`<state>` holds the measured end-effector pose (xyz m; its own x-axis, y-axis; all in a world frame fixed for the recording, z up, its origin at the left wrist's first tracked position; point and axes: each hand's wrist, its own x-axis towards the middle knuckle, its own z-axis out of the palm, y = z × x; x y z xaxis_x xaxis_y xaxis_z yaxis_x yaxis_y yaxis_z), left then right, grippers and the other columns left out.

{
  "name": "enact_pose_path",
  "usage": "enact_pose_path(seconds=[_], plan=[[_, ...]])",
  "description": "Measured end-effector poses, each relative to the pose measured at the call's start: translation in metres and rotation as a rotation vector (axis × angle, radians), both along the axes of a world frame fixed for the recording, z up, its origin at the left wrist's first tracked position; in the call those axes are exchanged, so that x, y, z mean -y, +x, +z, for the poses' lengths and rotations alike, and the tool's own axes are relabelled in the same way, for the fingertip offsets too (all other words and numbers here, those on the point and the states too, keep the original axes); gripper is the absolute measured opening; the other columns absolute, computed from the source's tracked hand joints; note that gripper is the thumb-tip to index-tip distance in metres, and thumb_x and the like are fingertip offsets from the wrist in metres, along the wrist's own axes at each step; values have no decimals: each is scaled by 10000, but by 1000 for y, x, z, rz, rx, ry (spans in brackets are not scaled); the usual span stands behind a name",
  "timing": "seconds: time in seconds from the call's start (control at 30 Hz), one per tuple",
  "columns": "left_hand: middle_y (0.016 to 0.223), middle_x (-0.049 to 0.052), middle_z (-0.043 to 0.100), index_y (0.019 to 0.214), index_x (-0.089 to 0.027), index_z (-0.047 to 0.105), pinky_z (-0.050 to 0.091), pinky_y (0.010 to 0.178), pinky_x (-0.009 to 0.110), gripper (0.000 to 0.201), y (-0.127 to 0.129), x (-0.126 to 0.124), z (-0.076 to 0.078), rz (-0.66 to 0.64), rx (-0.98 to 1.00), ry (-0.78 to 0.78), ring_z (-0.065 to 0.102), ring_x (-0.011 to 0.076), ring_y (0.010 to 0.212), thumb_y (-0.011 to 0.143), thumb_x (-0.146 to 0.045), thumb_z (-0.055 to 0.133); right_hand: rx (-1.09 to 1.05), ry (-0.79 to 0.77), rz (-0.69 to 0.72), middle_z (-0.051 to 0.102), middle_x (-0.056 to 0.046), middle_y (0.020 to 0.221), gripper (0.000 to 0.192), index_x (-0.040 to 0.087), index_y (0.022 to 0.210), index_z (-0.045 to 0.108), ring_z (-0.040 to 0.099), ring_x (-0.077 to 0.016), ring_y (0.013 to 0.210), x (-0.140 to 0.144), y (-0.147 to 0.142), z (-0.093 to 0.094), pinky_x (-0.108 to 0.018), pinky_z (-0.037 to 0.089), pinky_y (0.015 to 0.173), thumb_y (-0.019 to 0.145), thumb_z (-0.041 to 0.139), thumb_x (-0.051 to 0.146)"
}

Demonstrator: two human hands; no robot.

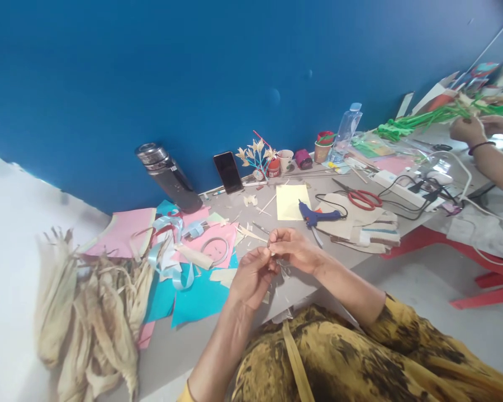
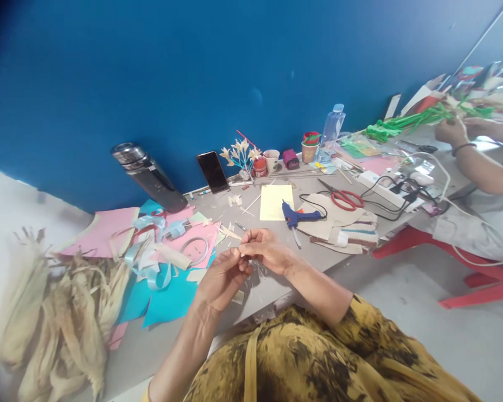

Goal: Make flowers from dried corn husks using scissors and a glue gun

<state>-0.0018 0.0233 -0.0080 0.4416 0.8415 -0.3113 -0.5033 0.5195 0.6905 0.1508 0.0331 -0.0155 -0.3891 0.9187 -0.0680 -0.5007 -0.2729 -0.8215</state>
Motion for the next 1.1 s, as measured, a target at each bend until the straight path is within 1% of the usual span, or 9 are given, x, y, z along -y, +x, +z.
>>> enact_pose_path(seconds=[0.07,0.2,0.3,0.43,0.57,0.7,0.83,0.93,1.1], plan=[[598,-13,518,666,-121,625,446,606,236,293,-1,1,2,9,21,-34,465,83,573,680,-287,866,-71,-37,24,642,17,609,326,168,796,581,666,-162,554,-1,4,-2,-233,498,499,720,855,328],[620,-14,526,668,-132,611,463,625,241,304,-1,1,2,65,56,-79,482,88,598,667,-285,873,-204,-68,-66,618,26,659,353,156,823,621,608,-90,586,2,6,-6,-198,502,581,745,842,420],[640,-7,552,706,-129,637,458,619,229,283,0,0,-1,78,29,-61,499,89,612,667,-283,872,-93,-15,-146,681,-9,749,411,164,930,635,657,-127,634,7,1,-5,-226,516,595,716,862,430],[618,-12,546,669,-126,629,448,602,223,307,4,2,-2,71,6,-8,490,83,594,665,-307,877,25,19,-167,685,-3,690,323,163,846,623,649,-133,553,8,-4,-3,-221,485,522,704,872,314],[616,-19,532,674,-121,628,449,593,221,306,4,5,-2,63,32,-56,477,72,574,658,-287,885,-55,-56,-59,632,21,604,308,156,794,628,632,-127,531,5,1,-5,-214,480,511,706,868,327],[651,-21,544,690,-128,619,455,583,219,312,5,4,-4,114,82,-132,487,68,583,642,-268,894,-178,-97,-116,598,38,645,343,155,789,624,584,-75,567,7,3,-7,-184,485,575,720,866,389],[665,-29,545,708,-127,625,456,574,217,318,8,3,-3,143,60,-95,485,63,580,619,-259,900,-39,-21,-204,664,8,704,408,171,893,625,632,-122,593,9,-4,-4,-231,491,583,673,892,387],[665,-32,550,717,-130,630,447,561,220,340,7,3,1,138,-7,-71,480,64,567,596,-281,910,33,-15,-241,649,19,650,349,163,844,640,586,-104,542,6,-5,-2,-217,450,540,655,895,307],[586,-31,517,682,-136,619,419,551,209,334,1,1,6,49,-105,10,466,72,550,638,-329,888,0,-61,-225,606,30,615,305,152,817,693,500,-77,530,-5,1,0,-193,396,510,618,901,252]])
